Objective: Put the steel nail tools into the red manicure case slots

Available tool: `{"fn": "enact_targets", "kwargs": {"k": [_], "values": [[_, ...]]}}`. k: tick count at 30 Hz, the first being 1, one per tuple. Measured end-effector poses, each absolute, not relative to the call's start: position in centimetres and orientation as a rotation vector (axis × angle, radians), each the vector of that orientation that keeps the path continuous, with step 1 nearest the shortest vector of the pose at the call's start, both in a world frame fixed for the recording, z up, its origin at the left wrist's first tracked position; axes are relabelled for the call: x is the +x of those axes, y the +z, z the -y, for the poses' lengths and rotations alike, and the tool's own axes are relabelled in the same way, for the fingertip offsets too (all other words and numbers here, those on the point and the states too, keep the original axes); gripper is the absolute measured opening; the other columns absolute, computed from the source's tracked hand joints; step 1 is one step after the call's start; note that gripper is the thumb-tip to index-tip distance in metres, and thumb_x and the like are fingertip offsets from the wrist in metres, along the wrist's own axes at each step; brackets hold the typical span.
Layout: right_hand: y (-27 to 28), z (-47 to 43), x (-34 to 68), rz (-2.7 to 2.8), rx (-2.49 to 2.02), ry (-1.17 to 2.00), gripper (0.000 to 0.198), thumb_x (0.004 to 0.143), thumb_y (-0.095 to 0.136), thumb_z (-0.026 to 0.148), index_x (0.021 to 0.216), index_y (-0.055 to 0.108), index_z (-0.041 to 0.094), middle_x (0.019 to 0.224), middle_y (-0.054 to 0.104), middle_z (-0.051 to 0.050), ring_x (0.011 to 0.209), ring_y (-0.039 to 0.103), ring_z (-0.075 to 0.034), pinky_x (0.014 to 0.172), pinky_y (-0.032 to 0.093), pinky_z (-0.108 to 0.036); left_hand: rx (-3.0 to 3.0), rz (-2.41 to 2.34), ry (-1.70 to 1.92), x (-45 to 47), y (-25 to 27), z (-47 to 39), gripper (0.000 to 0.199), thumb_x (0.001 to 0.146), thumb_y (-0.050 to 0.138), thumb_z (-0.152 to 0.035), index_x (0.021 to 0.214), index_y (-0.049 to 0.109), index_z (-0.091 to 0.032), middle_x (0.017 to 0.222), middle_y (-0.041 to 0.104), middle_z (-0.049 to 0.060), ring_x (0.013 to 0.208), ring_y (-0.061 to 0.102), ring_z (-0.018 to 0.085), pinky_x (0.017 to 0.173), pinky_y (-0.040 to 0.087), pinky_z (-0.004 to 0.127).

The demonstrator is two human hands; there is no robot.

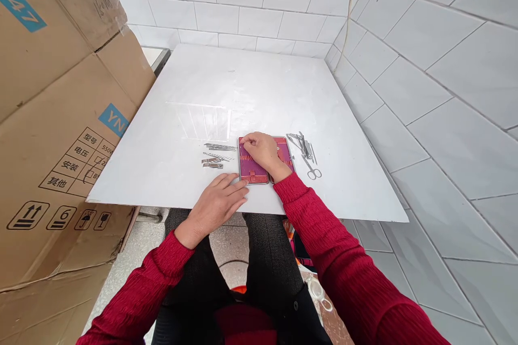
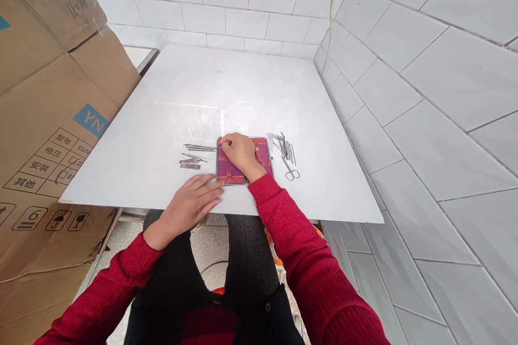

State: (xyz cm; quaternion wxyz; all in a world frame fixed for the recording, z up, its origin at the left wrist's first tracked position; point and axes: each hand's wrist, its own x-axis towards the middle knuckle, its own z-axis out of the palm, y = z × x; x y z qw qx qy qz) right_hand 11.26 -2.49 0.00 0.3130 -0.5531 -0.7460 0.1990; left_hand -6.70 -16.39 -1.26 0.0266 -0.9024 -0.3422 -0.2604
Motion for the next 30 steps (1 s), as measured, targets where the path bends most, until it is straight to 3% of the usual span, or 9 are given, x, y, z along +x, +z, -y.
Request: {"fn": "enact_targets", "kwargs": {"k": [11,22,30], "values": [[-0.09,2.40,11.27,1.988,-1.460,0.528,0.023,0.087,0.056,0.015,0.088,0.078,0.023,0.100,0.079,0.000,0.093,0.069,-0.018,0.082,0.049,-0.030,-2.782,1.055,-0.841,-6.53,-1.08,16.39,0.020,0.103,0.056,-0.025,0.115,0.070,-0.018,0.127,0.073,0.005,0.130,0.061,0.027,0.122,0.036,0.058],[-0.04,2.44,11.24,1.990,-1.461,0.517,0.023,0.087,0.056,0.015,0.085,0.077,0.023,0.096,0.078,0.000,0.089,0.068,-0.019,0.080,0.049,-0.030,-2.835,1.092,-0.912,-6.63,-1.59,16.32,0.024,0.105,0.055,-0.028,0.120,0.069,-0.018,0.130,0.072,0.007,0.131,0.062,0.022,0.112,0.051,0.043],[-0.62,2.29,11.15,1.973,-1.466,0.475,0.023,0.087,0.057,0.016,0.086,0.078,0.023,0.098,0.079,-0.001,0.091,0.069,-0.020,0.082,0.050,-0.032,-2.813,1.109,-0.956,-6.47,-1.84,16.32,0.025,0.105,0.054,-0.029,0.120,0.069,-0.016,0.129,0.073,0.007,0.128,0.064,0.022,0.110,0.053,0.041]]}}
